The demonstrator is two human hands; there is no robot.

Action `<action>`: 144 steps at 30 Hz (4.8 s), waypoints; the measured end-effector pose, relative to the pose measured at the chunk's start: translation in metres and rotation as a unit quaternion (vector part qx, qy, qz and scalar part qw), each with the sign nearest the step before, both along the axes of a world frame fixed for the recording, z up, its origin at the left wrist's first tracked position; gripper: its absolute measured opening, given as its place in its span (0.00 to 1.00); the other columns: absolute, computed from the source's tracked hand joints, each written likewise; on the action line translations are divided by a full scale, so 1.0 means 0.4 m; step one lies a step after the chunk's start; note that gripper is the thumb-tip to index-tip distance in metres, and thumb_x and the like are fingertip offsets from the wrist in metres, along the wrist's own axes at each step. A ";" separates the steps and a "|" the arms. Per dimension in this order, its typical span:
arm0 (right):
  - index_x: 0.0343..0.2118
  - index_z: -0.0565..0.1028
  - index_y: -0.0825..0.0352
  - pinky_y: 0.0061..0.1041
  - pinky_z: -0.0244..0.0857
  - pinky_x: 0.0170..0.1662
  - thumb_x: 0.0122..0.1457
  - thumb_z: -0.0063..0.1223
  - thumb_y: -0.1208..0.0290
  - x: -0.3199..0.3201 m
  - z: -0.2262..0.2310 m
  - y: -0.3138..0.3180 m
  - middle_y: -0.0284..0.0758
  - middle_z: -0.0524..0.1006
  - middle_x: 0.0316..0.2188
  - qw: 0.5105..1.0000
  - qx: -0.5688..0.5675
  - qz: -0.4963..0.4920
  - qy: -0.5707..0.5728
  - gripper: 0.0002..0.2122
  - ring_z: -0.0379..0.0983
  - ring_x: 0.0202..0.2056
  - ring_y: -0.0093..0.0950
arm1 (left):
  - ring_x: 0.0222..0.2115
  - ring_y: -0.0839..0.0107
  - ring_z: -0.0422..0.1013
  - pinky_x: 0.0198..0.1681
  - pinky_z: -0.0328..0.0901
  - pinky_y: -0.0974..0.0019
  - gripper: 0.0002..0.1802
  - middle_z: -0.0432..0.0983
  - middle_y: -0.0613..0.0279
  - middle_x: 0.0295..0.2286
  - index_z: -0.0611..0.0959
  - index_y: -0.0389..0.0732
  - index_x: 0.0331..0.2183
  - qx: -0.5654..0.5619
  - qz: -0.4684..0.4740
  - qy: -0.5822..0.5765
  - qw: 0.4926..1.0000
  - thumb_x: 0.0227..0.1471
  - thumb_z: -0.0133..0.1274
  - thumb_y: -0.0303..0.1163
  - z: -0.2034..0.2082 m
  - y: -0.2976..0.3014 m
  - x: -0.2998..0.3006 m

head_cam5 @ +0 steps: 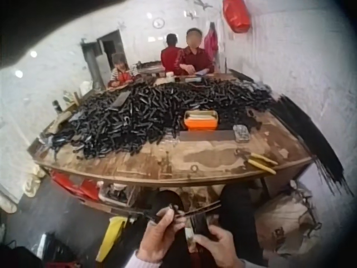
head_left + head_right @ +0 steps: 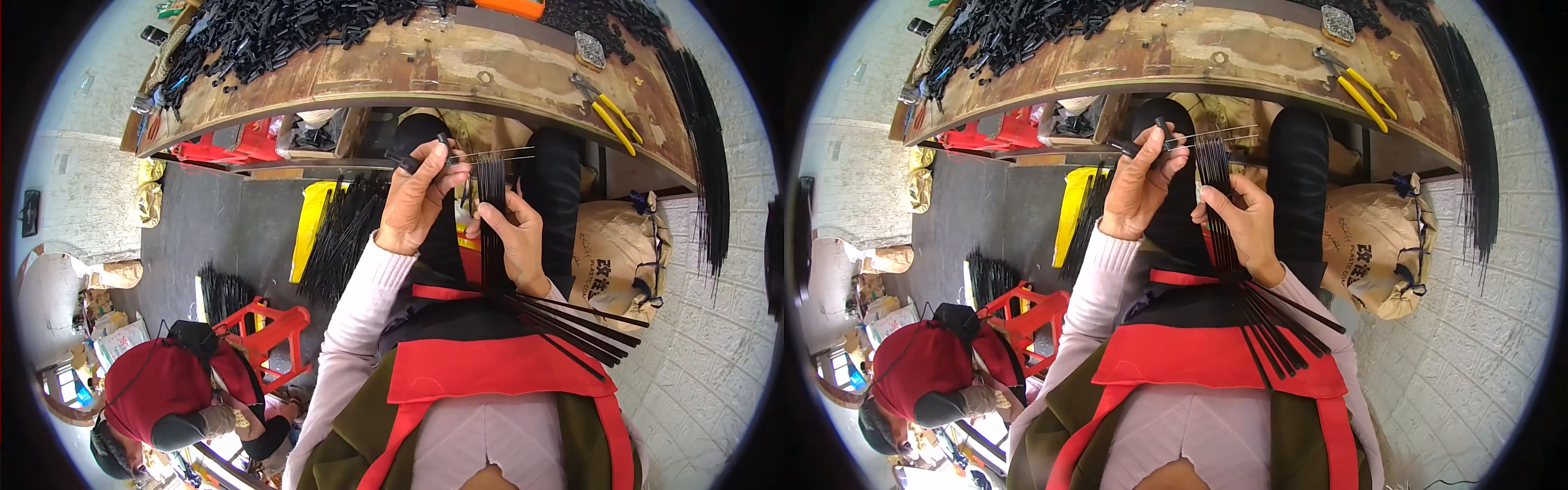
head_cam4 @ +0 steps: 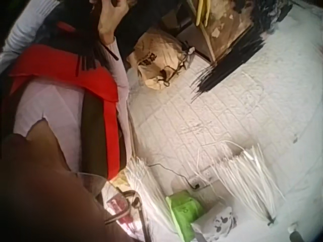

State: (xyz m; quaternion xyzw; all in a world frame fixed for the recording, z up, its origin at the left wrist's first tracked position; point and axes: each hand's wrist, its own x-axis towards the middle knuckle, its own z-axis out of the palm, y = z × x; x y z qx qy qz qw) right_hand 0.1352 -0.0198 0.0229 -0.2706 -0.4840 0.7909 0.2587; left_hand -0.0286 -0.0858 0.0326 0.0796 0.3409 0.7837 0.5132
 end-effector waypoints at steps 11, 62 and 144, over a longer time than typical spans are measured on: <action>0.37 0.74 0.73 0.20 0.69 0.33 0.60 0.56 0.72 0.001 0.015 -0.006 0.35 0.77 0.25 1.000 0.008 0.003 -0.003 0.08 0.74 0.26 0.22 | 0.37 0.70 0.76 0.41 0.74 0.71 0.11 0.78 0.58 0.37 0.80 0.36 0.40 -0.020 -0.009 -0.006 1.000 0.57 0.57 0.32 0.022 0.015 0.010; 0.41 0.74 0.74 0.19 0.71 0.36 0.61 0.56 0.72 -0.005 0.032 0.067 0.35 0.78 0.29 0.997 -0.023 0.073 0.025 0.10 0.77 0.29 0.23 | 0.37 0.73 0.74 0.45 0.68 0.70 0.21 0.79 0.59 0.38 0.75 0.34 0.51 -0.035 -0.043 0.035 0.998 0.55 0.57 0.24 0.040 -0.010 0.042; 0.57 0.64 0.69 0.36 0.74 0.47 0.65 0.48 0.73 -0.009 0.038 0.085 0.34 0.73 0.37 0.981 -0.127 0.138 0.052 0.19 0.74 0.37 0.23 | 0.37 0.75 0.75 0.46 0.67 0.72 0.20 0.80 0.58 0.37 0.76 0.34 0.47 -0.115 -0.055 0.270 0.954 0.54 0.59 0.29 0.074 0.081 -0.038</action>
